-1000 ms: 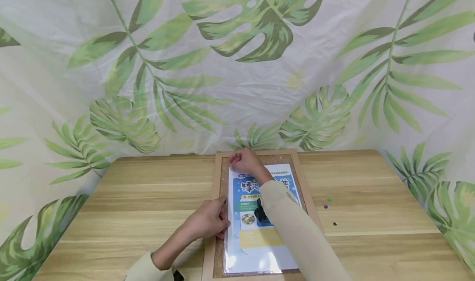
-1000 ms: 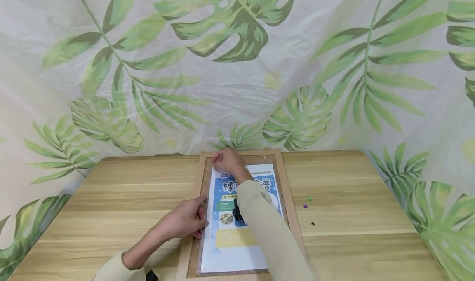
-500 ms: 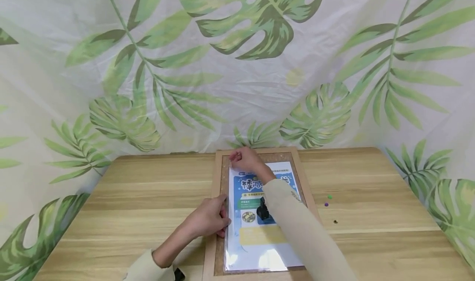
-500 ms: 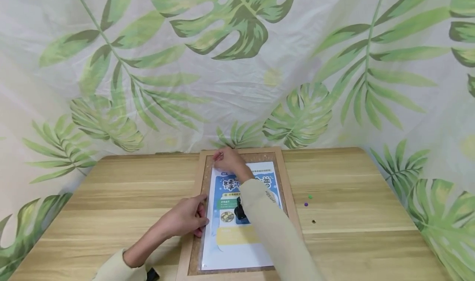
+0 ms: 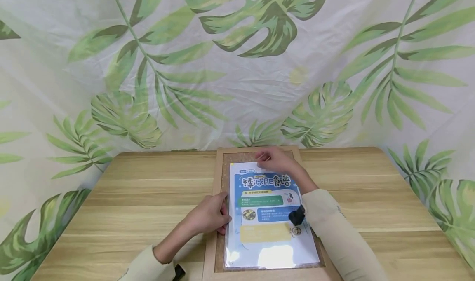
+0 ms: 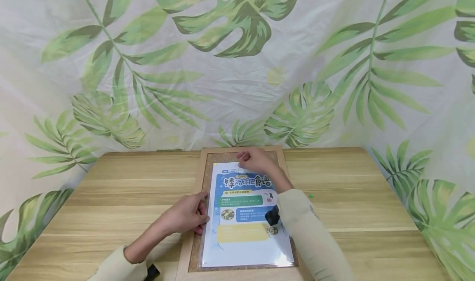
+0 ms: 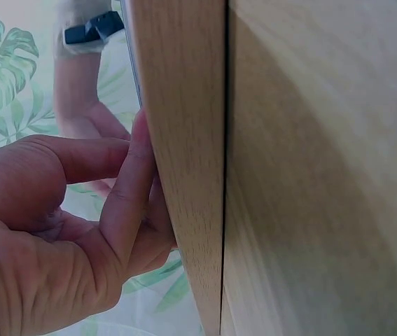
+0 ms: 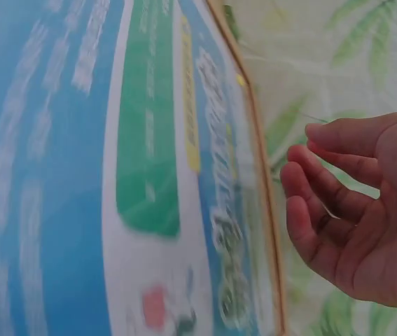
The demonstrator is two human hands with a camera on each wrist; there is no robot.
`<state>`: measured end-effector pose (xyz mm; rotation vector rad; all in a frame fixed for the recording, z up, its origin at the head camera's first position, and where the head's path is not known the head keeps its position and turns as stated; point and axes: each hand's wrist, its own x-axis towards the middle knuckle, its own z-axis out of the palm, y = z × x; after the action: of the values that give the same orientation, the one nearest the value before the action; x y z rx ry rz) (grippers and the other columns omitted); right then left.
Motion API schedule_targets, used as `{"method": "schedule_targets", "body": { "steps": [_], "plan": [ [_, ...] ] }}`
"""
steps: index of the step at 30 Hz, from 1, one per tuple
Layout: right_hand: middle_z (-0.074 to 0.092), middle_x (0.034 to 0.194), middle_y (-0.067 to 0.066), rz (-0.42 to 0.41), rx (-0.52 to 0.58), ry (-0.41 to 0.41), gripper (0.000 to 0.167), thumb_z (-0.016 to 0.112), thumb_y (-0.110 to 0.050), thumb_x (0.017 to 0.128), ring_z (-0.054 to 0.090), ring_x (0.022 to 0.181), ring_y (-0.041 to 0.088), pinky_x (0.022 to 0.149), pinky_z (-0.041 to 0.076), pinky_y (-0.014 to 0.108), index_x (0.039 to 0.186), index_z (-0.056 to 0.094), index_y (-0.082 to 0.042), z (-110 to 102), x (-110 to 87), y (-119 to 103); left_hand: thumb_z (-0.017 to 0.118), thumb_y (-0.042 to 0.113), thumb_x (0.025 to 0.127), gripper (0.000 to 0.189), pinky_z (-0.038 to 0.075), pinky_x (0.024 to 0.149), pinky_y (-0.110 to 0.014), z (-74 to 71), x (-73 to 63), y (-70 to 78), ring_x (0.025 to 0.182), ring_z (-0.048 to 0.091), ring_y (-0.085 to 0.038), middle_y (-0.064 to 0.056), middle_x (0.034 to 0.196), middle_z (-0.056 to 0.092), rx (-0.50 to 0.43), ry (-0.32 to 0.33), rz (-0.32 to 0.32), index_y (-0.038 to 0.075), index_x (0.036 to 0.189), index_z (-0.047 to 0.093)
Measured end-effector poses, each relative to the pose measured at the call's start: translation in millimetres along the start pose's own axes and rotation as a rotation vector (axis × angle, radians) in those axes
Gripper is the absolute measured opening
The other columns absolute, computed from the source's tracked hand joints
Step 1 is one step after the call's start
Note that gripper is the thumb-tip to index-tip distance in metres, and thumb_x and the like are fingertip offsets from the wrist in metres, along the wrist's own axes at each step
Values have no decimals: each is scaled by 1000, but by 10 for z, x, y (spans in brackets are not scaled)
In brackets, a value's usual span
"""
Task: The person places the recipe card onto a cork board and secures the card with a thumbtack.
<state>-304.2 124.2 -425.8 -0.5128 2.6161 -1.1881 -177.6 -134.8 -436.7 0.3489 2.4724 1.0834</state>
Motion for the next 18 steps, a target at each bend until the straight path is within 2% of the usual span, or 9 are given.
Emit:
{"method": "schedule_targets", "body": {
  "steps": [5, 12, 18],
  "plan": [
    [75, 117, 15, -17, -39, 45, 31, 70, -12, 103, 70, 108, 29, 95, 58, 43, 131, 72, 0, -162, -231, 76, 75, -7, 93, 81, 59, 49, -31, -7, 4, 12, 55, 68, -17, -10, 78, 63, -1, 4, -2, -16, 160, 30],
    [74, 112, 12, 1, -69, 46, 29, 70, -11, 103, 66, 98, 25, 87, 57, 36, 130, 73, -1, -270, -516, 229, 75, -6, 93, 83, 59, 49, -30, 2, 9, 13, 55, 68, -16, -9, 79, 64, -7, 5, -4, -16, 161, 28],
    [74, 109, 10, -4, -97, 67, 26, 71, -11, 103, 64, 97, 23, 87, 56, 36, 127, 74, -2, -316, -701, 352, 74, -6, 94, 85, 60, 50, -29, 17, 11, -1, 56, 68, -17, -9, 80, 64, -17, 1, -4, -16, 162, 24]
  ]
}}
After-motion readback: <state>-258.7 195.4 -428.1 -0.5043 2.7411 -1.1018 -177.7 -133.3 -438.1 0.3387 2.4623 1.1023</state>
